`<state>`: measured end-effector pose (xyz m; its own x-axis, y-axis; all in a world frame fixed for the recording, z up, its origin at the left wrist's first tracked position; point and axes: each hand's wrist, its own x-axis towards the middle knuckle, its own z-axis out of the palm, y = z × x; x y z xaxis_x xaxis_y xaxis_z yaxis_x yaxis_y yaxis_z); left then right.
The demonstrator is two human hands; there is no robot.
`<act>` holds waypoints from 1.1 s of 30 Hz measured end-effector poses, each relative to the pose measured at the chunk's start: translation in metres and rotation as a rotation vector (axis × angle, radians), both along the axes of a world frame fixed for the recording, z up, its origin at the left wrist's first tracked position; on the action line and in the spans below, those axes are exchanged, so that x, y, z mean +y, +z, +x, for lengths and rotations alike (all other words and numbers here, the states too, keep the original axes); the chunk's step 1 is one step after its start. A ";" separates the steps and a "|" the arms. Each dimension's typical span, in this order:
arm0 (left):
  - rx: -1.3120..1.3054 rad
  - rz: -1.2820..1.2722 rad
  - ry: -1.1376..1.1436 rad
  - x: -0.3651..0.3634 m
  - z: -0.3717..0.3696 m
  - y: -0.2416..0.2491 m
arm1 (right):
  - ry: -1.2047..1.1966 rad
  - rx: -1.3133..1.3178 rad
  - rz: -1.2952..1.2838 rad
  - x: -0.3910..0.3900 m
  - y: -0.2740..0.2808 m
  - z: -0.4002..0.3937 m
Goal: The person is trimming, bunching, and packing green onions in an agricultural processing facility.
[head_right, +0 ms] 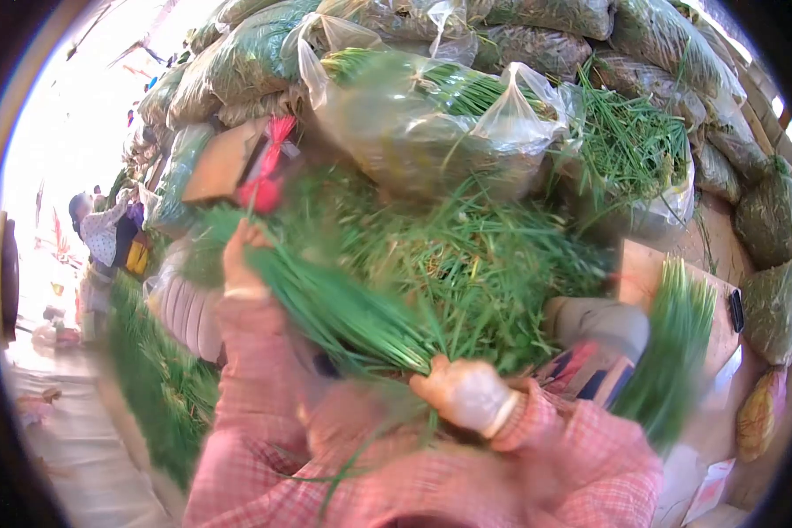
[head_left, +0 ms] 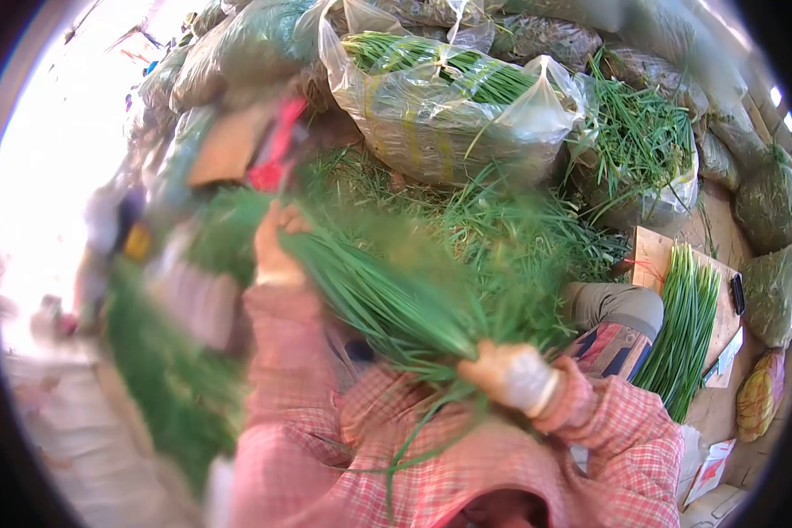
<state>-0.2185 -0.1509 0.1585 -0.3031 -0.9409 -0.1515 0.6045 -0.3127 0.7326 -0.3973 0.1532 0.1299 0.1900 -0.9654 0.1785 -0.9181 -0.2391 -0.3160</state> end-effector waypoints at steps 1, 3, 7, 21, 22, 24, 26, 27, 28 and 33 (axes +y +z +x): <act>-0.052 -0.004 -0.043 -0.017 0.008 -0.014 | 0.025 0.000 0.057 0.007 0.017 -0.004; -0.117 0.068 0.087 -0.051 0.045 -0.019 | -0.036 0.037 0.167 0.032 0.025 -0.021; 0.158 -0.161 -0.284 -0.125 0.106 -0.002 | -0.393 0.019 0.249 0.094 0.020 -0.078; -0.084 -0.959 -0.641 0.060 -0.037 0.153 | 0.417 -0.825 -0.192 -0.197 0.121 -0.045; -0.026 -0.904 -0.523 0.066 -0.038 0.152 | 0.472 -1.023 0.029 -0.191 0.114 -0.028; 0.075 -0.775 -0.277 0.075 -0.034 0.148 | 0.432 -0.964 0.219 -0.179 0.067 -0.002; 0.044 -0.500 -0.174 0.056 -0.007 0.120 | 0.470 -1.062 0.341 -0.157 0.028 0.006; -0.006 -0.396 -0.185 0.038 0.014 0.095 | 0.437 -1.104 0.353 -0.141 0.014 0.011; -0.058 -0.288 -0.204 0.028 0.027 0.074 | 0.398 -1.152 0.362 -0.127 0.001 0.014; -0.035 0.004 -0.194 0.052 0.036 0.025 | 0.066 -0.884 0.548 -0.097 -0.024 -0.001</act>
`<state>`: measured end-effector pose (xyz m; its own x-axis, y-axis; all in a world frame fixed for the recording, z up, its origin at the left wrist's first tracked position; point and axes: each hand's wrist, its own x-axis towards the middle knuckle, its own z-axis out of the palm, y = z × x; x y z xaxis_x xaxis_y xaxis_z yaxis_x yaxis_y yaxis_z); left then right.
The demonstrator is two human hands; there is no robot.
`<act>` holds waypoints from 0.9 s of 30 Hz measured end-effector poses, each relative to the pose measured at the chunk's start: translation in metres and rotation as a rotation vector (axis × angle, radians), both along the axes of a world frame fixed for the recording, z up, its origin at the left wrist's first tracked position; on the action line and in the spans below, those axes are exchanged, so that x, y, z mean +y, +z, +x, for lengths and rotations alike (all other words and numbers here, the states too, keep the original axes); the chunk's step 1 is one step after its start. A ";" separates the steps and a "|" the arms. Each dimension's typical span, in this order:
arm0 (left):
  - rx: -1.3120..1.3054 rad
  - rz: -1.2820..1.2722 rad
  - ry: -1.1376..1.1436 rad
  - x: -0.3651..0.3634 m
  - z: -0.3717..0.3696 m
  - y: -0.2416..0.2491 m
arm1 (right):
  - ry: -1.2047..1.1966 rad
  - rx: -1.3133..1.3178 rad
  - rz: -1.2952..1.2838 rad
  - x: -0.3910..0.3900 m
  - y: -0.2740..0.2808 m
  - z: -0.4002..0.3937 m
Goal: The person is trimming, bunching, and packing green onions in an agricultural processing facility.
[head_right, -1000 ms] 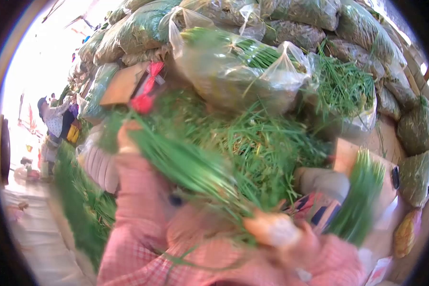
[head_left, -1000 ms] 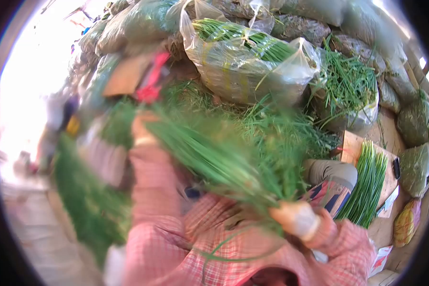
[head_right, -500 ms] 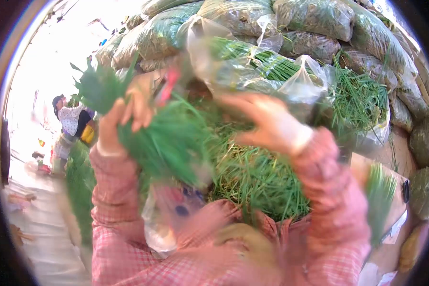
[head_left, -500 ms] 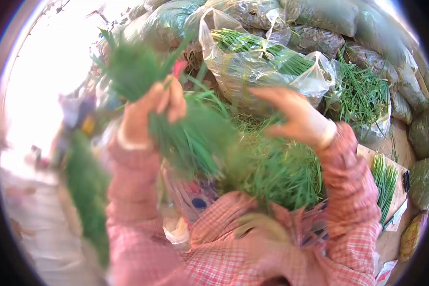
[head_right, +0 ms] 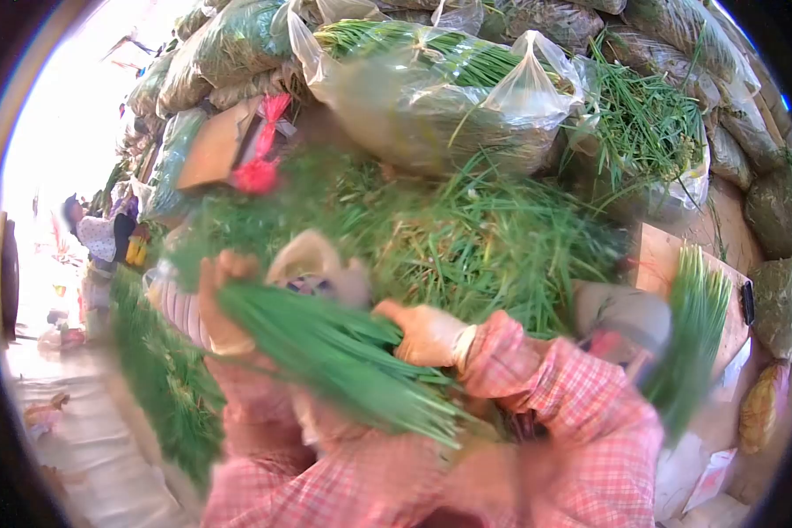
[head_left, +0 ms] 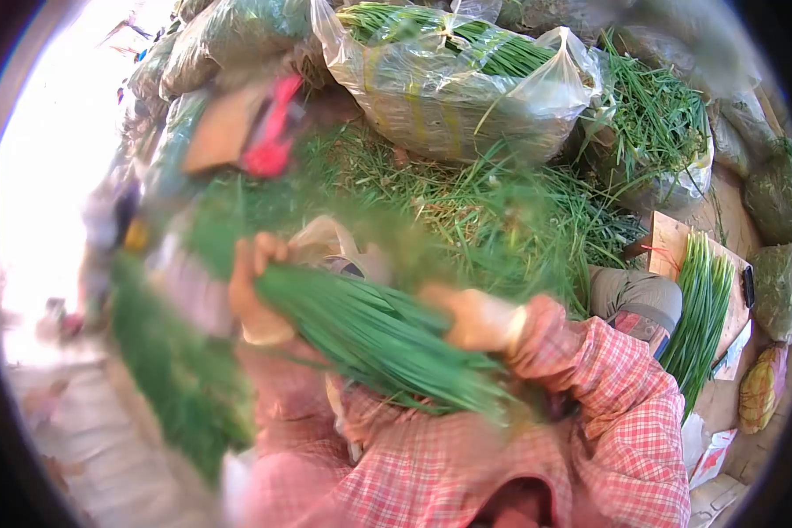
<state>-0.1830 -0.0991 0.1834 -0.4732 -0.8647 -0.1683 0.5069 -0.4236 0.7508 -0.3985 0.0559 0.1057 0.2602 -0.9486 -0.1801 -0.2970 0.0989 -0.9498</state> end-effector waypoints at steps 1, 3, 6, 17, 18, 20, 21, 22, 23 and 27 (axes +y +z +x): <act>-0.016 -0.124 0.128 0.009 -0.001 -0.008 | -0.042 0.103 -0.009 -0.001 -0.004 -0.003; -0.040 -0.174 0.262 0.040 -0.024 0.008 | -0.128 0.307 -0.034 -0.007 -0.019 -0.010; -0.003 -0.312 0.129 0.059 -0.033 0.016 | -0.297 0.627 -0.152 -0.026 -0.037 -0.022; -0.067 -0.670 -0.394 0.087 -0.081 0.036 | -1.237 -0.198 -0.561 -0.122 -0.094 -0.056; 0.124 -0.450 -0.454 0.087 -0.086 0.027 | -1.259 -0.347 -0.525 -0.126 -0.099 -0.064; 0.495 -0.020 -0.543 0.087 -0.083 0.012 | -1.272 -0.682 -0.423 -0.131 -0.106 -0.073; 0.358 -0.284 -0.388 0.091 -0.077 0.013 | -1.277 -0.868 -0.366 -0.135 -0.115 -0.078; 0.180 -0.511 -0.203 0.094 -0.071 0.014 | -1.252 -1.077 -0.285 -0.137 -0.127 -0.083; 0.224 -0.689 -0.084 0.091 -0.072 0.009 | -1.225 -1.276 -0.183 -0.136 -0.148 -0.086; 0.151 -0.663 0.032 0.085 -0.043 -0.005 | -1.318 -1.132 -0.078 -0.115 -0.128 -0.066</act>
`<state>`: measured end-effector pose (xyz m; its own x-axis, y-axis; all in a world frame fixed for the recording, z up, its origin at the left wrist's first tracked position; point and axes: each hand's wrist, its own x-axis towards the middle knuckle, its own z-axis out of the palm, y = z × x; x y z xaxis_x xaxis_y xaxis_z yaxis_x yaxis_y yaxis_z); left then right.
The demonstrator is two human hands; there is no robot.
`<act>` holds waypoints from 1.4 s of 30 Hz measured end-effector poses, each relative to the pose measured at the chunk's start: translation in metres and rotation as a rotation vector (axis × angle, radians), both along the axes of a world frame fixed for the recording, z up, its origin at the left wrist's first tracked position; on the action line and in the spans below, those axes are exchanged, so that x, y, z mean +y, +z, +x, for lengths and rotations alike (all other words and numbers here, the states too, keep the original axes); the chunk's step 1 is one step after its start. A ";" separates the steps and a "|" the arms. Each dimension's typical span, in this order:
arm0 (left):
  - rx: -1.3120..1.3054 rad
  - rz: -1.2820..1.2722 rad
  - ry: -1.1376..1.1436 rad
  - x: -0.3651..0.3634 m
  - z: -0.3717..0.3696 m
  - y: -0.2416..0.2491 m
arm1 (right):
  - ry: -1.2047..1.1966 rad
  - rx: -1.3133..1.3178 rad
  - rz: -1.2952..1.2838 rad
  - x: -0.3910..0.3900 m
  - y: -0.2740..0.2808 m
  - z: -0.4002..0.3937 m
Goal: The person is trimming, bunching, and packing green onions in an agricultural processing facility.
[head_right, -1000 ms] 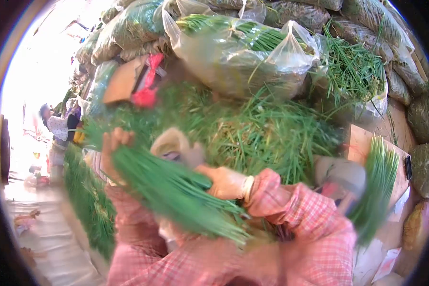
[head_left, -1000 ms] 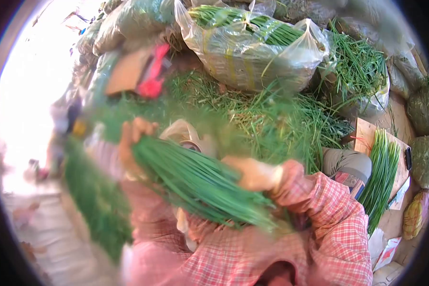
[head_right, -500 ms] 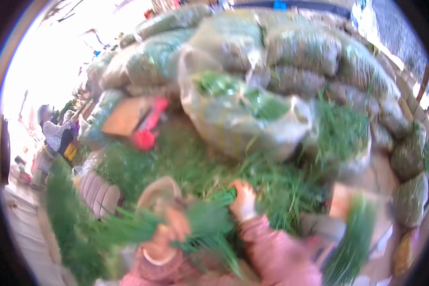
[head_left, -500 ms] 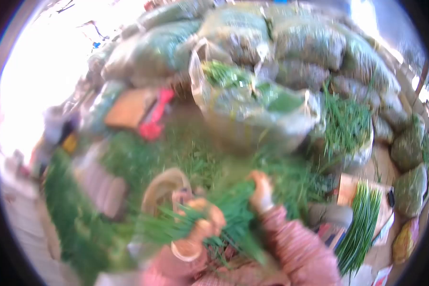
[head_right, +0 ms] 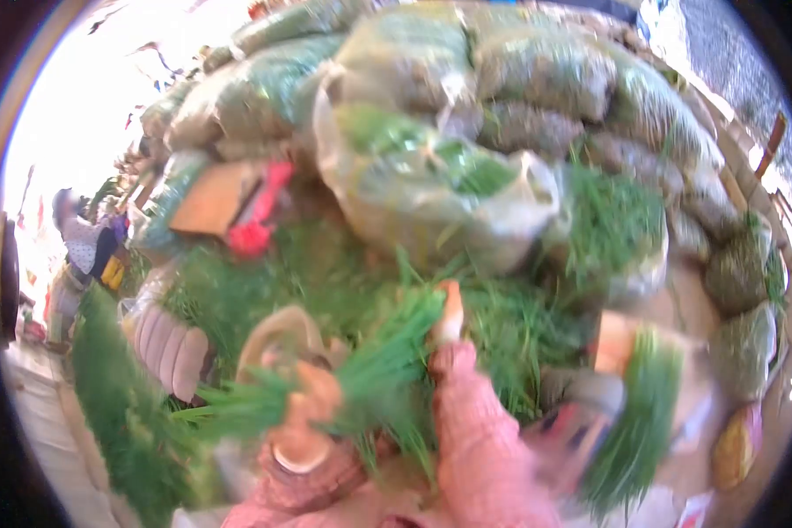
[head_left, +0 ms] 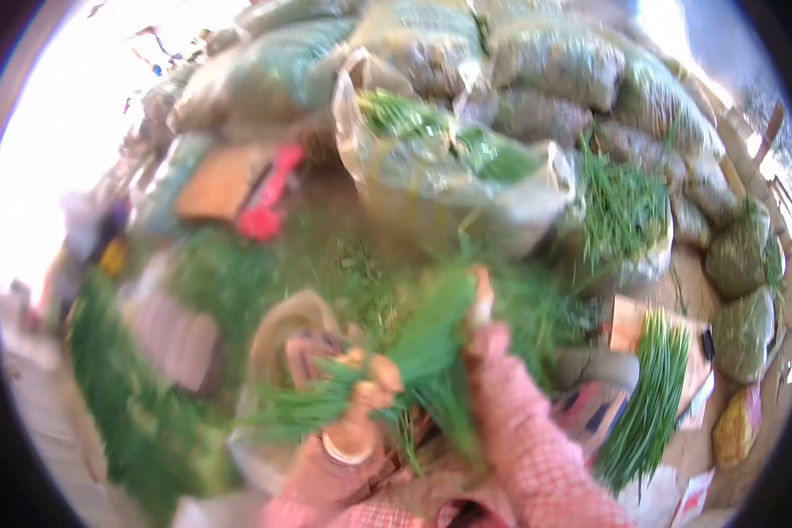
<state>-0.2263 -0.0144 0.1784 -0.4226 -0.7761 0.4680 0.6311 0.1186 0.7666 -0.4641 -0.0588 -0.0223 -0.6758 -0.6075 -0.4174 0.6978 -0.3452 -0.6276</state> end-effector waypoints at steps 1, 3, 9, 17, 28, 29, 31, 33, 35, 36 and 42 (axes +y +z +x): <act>0.019 0.005 0.029 -0.004 0.011 -0.002 | -0.162 -0.105 0.015 -0.002 -0.029 -0.002; 0.025 -0.009 0.078 -0.013 0.029 0.011 | -0.060 -0.097 0.141 0.028 0.032 -0.004; 0.202 0.505 0.255 -0.055 0.096 -0.023 | -0.118 0.049 0.019 0.017 -0.023 -0.078; 0.174 0.529 0.316 -0.071 0.157 -0.052 | 0.251 0.082 -0.624 0.138 -0.006 -0.327; 0.215 0.288 -0.168 -0.137 0.175 -0.059 | 1.608 1.252 -0.550 -0.029 0.116 0.113; 0.145 0.317 -0.250 -0.136 0.159 -0.042 | 1.804 1.036 -0.528 -0.021 0.130 0.109; 0.169 0.407 -0.262 -0.145 0.155 -0.051 | 1.980 0.559 -0.503 0.003 0.131 0.106; 0.109 0.564 -0.252 -0.146 0.152 -0.056 | 1.938 0.176 -0.473 0.033 0.125 0.106; 0.286 0.649 -0.350 -0.147 0.141 -0.067 | 1.820 0.161 -0.431 0.059 0.117 0.100; 0.375 0.687 -0.394 -0.146 0.138 -0.076 | 1.737 0.144 -0.354 0.071 0.117 0.095; 0.073 0.908 0.266 -0.149 0.148 -0.096 | 1.595 -0.111 -0.171 0.131 0.126 0.060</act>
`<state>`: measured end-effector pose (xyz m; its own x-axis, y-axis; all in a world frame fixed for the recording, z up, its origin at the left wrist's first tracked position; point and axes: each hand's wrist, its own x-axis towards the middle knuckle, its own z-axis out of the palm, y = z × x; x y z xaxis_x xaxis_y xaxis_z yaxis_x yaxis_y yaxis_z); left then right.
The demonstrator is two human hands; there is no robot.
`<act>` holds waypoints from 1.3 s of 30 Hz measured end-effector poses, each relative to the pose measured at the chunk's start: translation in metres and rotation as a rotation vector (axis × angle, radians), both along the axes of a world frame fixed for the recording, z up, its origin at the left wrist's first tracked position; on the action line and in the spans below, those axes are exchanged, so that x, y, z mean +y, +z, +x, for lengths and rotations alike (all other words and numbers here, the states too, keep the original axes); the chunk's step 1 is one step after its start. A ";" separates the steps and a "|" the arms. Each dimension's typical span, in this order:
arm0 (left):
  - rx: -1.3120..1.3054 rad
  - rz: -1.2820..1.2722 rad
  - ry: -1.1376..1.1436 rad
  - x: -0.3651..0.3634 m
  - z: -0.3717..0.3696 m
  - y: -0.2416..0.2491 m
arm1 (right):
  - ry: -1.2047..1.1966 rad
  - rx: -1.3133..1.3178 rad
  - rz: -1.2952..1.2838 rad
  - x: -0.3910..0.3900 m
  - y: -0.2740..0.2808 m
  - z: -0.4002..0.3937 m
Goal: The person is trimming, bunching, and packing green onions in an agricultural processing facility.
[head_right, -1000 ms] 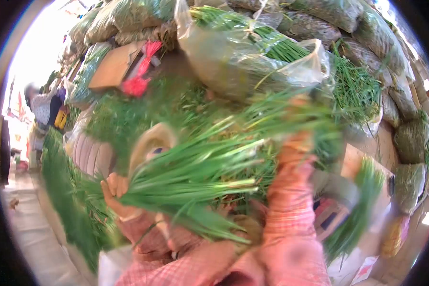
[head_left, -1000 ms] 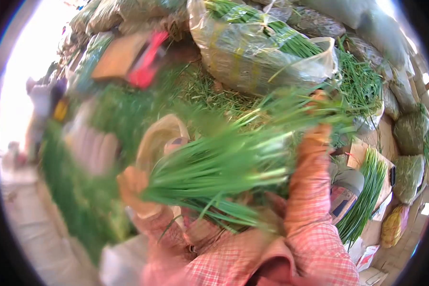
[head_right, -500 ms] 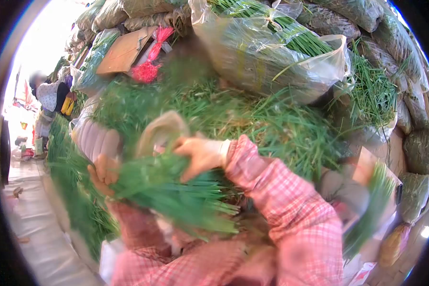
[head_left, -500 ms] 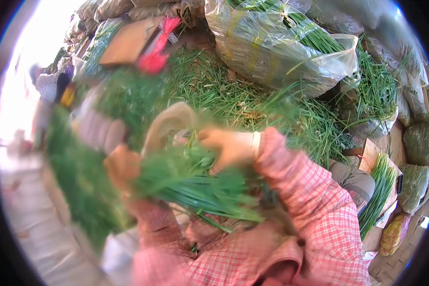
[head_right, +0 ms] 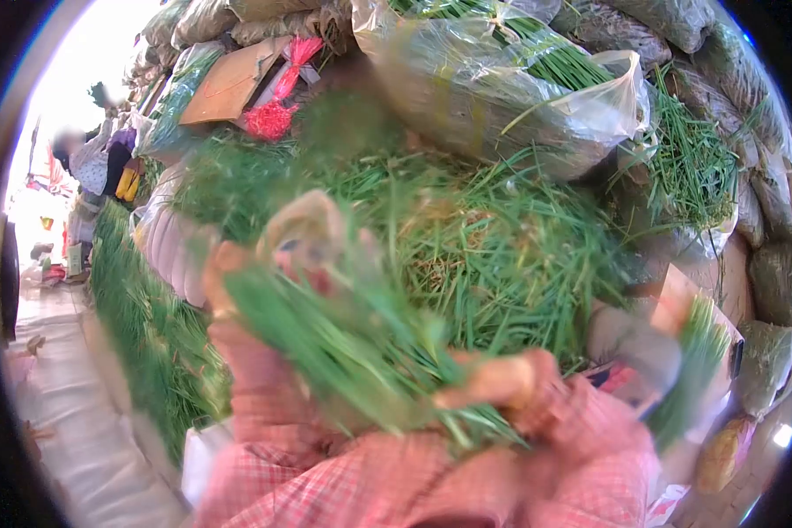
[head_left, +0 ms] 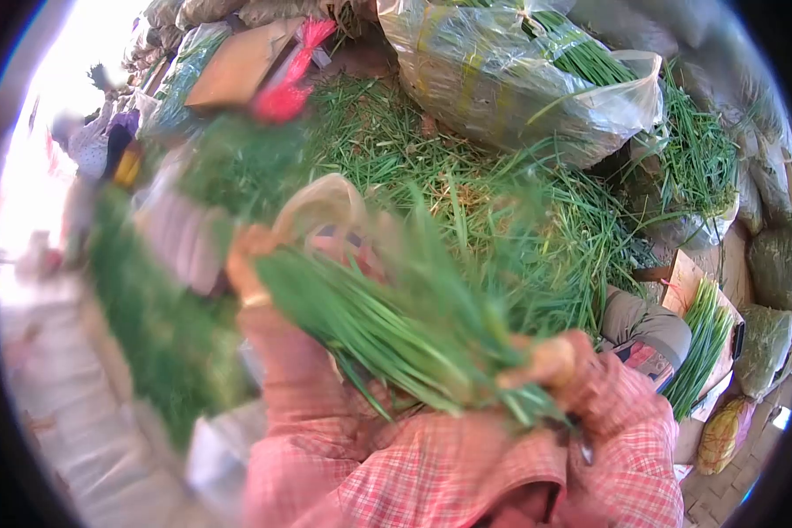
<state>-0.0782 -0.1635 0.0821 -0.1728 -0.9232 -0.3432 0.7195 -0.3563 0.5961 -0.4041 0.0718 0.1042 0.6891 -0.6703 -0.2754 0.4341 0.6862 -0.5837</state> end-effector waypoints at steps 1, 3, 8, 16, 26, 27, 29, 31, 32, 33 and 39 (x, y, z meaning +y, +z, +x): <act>0.248 -0.071 -0.135 -0.022 0.056 -0.032 | -0.013 -0.046 -0.039 0.024 0.005 -0.015; 0.202 -0.119 -0.073 -0.037 0.089 -0.043 | -0.134 -0.045 -0.103 0.069 0.001 -0.049; 0.499 -0.200 -0.487 -0.044 0.133 -0.057 | -0.978 0.002 0.140 0.074 -0.037 -0.102; -0.241 0.001 0.112 -0.032 0.083 -0.034 | -0.561 0.048 0.215 -0.072 -0.006 0.042; -0.242 0.170 0.216 -0.014 0.014 -0.002 | -0.467 -0.081 0.296 -0.055 -0.004 0.065; -0.214 0.070 0.098 -0.014 0.021 -0.018 | -0.520 -0.134 0.323 -0.048 -0.003 0.061; -0.109 0.061 0.061 -0.012 0.024 -0.034 | -0.622 -0.233 0.362 -0.037 -0.004 0.056; -0.162 0.177 0.203 -0.018 0.011 -0.033 | -0.669 -0.321 0.291 -0.032 -0.013 0.054; -0.118 0.181 0.178 -0.016 0.007 -0.031 | -0.689 -0.268 0.241 -0.030 -0.010 0.052; -0.074 0.185 0.152 -0.015 0.005 -0.028 | -0.709 -0.214 0.193 -0.028 -0.007 0.051; 0.172 0.138 0.090 -0.015 0.040 -0.032 | -0.821 -0.540 -0.012 0.016 0.001 -0.018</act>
<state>-0.0380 -0.1786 0.0500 -0.1584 -0.8839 -0.4401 0.8387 -0.3557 0.4124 -0.4219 0.0880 0.1048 0.0387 -0.9980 -0.0505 0.9840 0.0468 -0.1717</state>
